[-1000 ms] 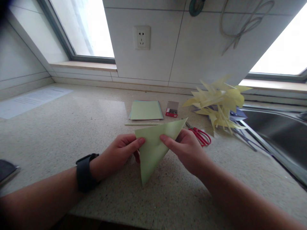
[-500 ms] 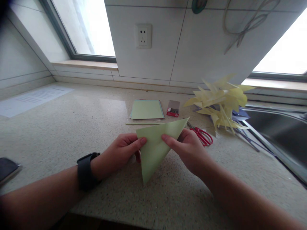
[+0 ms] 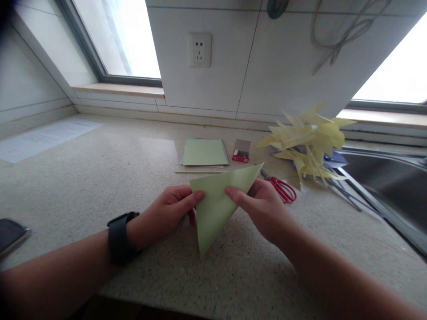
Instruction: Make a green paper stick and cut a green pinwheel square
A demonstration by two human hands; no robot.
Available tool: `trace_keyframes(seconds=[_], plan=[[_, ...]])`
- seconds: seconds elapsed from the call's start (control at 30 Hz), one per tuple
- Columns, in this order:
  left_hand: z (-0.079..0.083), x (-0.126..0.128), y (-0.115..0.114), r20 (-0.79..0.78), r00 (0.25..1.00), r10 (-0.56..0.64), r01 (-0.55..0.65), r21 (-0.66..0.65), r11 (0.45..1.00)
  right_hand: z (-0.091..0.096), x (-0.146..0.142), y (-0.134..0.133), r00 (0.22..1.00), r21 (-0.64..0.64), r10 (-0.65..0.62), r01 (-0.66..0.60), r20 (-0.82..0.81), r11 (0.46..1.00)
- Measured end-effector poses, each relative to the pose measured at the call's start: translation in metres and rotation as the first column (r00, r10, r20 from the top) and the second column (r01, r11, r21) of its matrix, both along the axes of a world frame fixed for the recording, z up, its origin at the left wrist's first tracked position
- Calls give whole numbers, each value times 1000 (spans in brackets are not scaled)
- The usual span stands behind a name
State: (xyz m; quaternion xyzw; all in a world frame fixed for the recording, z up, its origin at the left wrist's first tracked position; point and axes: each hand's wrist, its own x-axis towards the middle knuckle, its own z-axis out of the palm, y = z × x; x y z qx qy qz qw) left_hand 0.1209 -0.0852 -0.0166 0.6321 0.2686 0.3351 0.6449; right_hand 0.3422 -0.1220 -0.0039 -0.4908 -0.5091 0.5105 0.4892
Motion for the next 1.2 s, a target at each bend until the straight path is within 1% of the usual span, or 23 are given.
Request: trace_keyframes(seconds=[0.23, 0.4, 0.57, 0.77, 0.93, 1.2], plan=[[-2, 0, 0, -15, 1000, 3, -3, -2, 1000, 1, -1, 0, 1000, 11, 4, -3, -17, 1000], [-2, 0, 0, -29, 1000, 10, -10, 7, 1000, 1, 0, 0, 1000, 11, -7, 7, 8, 1000], [-2, -1, 0, -23, 1000, 12, -12, -4, 1000, 0, 1, 1, 1000, 13, 12, -12, -27, 1000], [-2, -1, -1, -29, 1000, 9, -9, -5, 1000, 1, 1, 0, 1000, 4, 3, -3, 27, 1000], [-2, -1, -1, -32, 999, -4, 4, -8, 1000, 1, 1, 0, 1000, 12, 9, -9, 4, 1000], [2, -3, -2, -57, 998, -16, 16, 2, 1000, 0, 3, -1, 999, 12, -2, 2, 34, 1000]])
